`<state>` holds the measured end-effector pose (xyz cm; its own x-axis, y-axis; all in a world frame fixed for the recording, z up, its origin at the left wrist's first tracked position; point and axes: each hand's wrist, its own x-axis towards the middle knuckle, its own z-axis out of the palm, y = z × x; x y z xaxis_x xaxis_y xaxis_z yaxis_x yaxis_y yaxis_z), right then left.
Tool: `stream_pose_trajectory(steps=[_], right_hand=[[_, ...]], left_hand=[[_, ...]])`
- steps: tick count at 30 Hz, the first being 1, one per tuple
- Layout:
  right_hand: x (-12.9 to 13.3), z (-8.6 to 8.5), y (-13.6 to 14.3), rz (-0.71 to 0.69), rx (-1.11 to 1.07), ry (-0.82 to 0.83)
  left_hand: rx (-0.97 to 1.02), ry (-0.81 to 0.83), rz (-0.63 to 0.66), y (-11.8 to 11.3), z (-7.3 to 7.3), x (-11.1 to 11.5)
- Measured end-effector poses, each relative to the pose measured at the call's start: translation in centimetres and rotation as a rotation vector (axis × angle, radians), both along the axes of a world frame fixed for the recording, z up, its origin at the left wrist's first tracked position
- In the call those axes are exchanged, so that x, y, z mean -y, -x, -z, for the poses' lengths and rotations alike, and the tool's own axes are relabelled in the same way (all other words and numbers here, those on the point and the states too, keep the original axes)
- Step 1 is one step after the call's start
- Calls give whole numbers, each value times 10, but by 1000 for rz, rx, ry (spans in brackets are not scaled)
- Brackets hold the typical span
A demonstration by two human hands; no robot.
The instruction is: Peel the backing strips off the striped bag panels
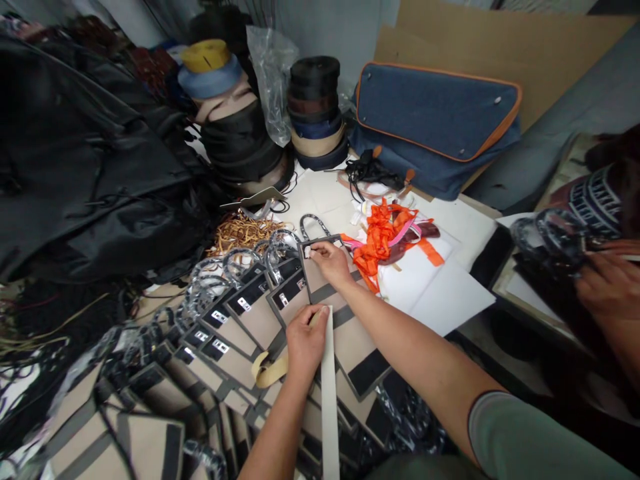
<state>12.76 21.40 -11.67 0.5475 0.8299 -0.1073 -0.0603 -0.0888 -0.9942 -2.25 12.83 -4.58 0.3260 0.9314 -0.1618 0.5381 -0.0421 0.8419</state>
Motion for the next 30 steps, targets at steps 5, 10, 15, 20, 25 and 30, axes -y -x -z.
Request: stream_pose_trajectory(steps=[5,10,15,20,25,30], right_hand=[[0,-3,-3,28,23,66],[46,-23,11,-45,257,113],[77,-46,25,-107,587,259],[69,-77,-5,-180,769,314],[67,-119,-108,-127,870,440],[76,-124,-205,-91,889,693]], left_hand=[[20,-149,-30,-1,-4,11],[222,111,-191,5,-5,22],[747,615,-459,1,-8,8],[924,804,-380,-8,-29,11],[764,752,-266,2,-40,32],[602,683,-323,18,-18,45]])
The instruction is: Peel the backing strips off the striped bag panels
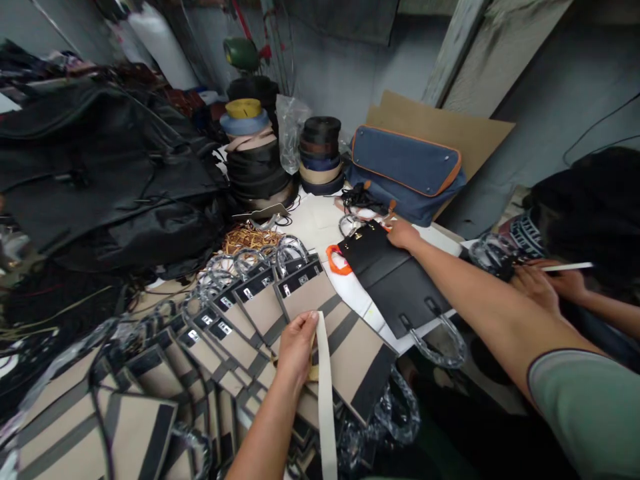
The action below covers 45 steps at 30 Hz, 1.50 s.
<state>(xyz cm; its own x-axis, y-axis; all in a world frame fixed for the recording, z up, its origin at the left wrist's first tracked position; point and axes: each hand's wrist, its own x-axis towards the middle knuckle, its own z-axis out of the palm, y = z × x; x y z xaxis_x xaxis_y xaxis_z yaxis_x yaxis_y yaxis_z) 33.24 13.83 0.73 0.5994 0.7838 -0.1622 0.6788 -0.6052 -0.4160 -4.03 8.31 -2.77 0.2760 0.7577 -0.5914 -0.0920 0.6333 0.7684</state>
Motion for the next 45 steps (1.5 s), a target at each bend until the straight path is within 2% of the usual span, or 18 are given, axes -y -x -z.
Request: stream_pose_trajectory(steps=[2,5,8,10,12,14,16,18,22,24,28,30,33,37,39,41,43,45], right_hand=[[6,12,-4,12,0,-42],[19,31,36,-72,-105,-210],[37,40,107,-233,-536,-329],[49,39,150,-337,-851,-317],[59,36,179,-389,-1043,-257],[63,33,191,-390,-1153,-208],[64,32,192,-377,-1228,-179],[63,32,188,-375,-1259,-177],[65,26,187,-386,-1116,-257],[69,18,189,-459,-954,-324],[67,2,183,-696,-545,-406],[65,-8,176,-727,-413,-347],[67,-24,169,-738,-351,-171],[66,-38,170,-875,-187,-58],[66,-39,174,-934,-112,-79],[67,-36,181,-920,-90,-134],[69,-26,187,-822,-134,-193],[68,-7,189,-677,-262,-226]], left_hand=[[-24,-5,6,2,11,2],[-77,-57,29,1,17,4],[-185,-135,78,-4,11,3],[-244,-194,113,-7,3,1],[-280,-255,131,-9,-4,0],[-310,-287,134,-10,-10,1],[-340,-298,153,-10,-12,1],[-370,-382,191,-8,-13,0],[-447,-644,319,-6,-17,-3],[-547,-667,369,-9,-23,-3],[-837,-614,419,-16,-34,-13],[-893,-613,471,-18,-39,-19],[-898,-618,588,-16,-43,-22],[-889,-726,653,-8,-39,-21],[-887,-823,641,-5,-35,-19],[-873,-948,609,-3,-34,-15],[-868,-1060,574,-2,-34,-9],[-918,-1092,528,-2,-31,-5]])
